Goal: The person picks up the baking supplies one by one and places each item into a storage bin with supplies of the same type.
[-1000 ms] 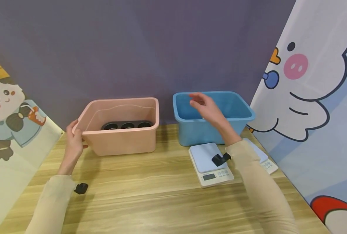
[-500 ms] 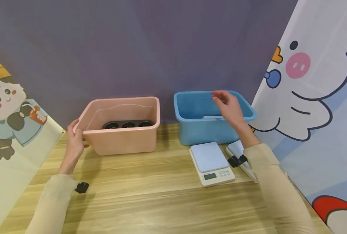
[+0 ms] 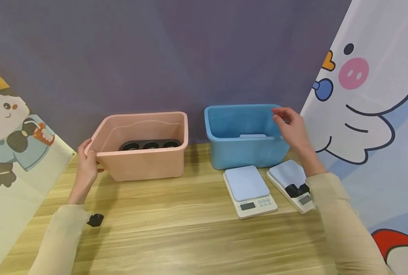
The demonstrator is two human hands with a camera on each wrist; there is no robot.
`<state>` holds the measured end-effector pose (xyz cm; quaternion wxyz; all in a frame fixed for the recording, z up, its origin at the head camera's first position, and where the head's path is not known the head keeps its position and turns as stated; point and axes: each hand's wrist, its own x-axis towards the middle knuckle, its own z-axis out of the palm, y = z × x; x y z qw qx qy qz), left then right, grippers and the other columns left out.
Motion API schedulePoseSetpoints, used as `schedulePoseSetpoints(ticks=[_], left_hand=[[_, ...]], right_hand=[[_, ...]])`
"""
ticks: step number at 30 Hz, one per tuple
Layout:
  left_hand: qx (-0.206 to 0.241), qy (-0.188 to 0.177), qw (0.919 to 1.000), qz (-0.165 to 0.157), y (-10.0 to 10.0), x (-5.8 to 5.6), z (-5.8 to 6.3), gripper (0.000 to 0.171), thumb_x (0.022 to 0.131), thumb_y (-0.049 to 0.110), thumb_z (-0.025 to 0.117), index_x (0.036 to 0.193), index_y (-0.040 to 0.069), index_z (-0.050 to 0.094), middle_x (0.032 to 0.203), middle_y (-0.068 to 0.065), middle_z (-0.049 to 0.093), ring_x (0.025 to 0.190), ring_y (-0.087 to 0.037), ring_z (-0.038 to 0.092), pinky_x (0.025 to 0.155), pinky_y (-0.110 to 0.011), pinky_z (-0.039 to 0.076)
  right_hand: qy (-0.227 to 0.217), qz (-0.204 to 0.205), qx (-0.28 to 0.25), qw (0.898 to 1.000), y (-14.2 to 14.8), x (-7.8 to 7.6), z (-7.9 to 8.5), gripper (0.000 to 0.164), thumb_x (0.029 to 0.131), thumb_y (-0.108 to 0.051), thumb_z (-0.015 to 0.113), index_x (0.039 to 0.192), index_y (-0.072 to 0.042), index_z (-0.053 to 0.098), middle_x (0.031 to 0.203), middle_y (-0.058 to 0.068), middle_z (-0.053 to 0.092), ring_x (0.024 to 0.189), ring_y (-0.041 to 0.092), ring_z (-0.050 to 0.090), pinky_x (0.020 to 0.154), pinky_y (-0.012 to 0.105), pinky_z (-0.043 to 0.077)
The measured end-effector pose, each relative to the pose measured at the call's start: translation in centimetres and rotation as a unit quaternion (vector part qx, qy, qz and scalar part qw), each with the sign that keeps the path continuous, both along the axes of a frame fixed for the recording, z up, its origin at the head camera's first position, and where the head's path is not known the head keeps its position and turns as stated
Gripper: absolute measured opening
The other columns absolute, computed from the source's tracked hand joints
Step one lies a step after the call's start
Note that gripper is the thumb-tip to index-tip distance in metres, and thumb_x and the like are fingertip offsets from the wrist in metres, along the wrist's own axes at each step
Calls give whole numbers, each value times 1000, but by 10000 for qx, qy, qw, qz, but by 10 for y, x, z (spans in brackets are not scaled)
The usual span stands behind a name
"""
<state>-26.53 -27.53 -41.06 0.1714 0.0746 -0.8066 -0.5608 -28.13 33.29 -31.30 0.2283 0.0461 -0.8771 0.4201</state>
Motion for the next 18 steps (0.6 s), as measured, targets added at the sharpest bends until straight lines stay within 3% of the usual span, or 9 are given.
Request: schedulePoseSetpoints(ticks=[4,12,15,18], left_hand=[[36,-35,10000,15,-1,1,1,54,105,35,23,158,29,15,151,-15,36,92,-14,47,61,-27,47],[43,-72,10000,27,-3,0,1,55,105,33,24,158,26,15,152,-15,35,93,-14,47,62,-29,49],[84,-77,9999,8,-3,0,0,54,105,33,24,158,26,15,153,-15,35,94,-14,47,62,-29,48],[81,-70,9999,-71,-3,0,1,55,105,33,24,158,26,14,154,-16,34,94,-14,47,62,-29,48]], right_hand=[[-91,-115,260,9996,10,-1,-3,49,103,-41,49,139,-8,55,134,14,56,105,-7,46,92,20,40],[-181,-284,521,9981,33,0,-8,50,103,-40,48,141,-8,53,132,14,54,103,-9,42,93,22,40],[-309,-380,598,9970,43,2,-12,53,103,-42,47,142,-7,50,134,17,52,110,1,46,98,25,42],[-454,-508,608,9958,51,2,-17,57,103,-43,45,144,-4,47,139,21,48,123,23,46,108,42,42]])
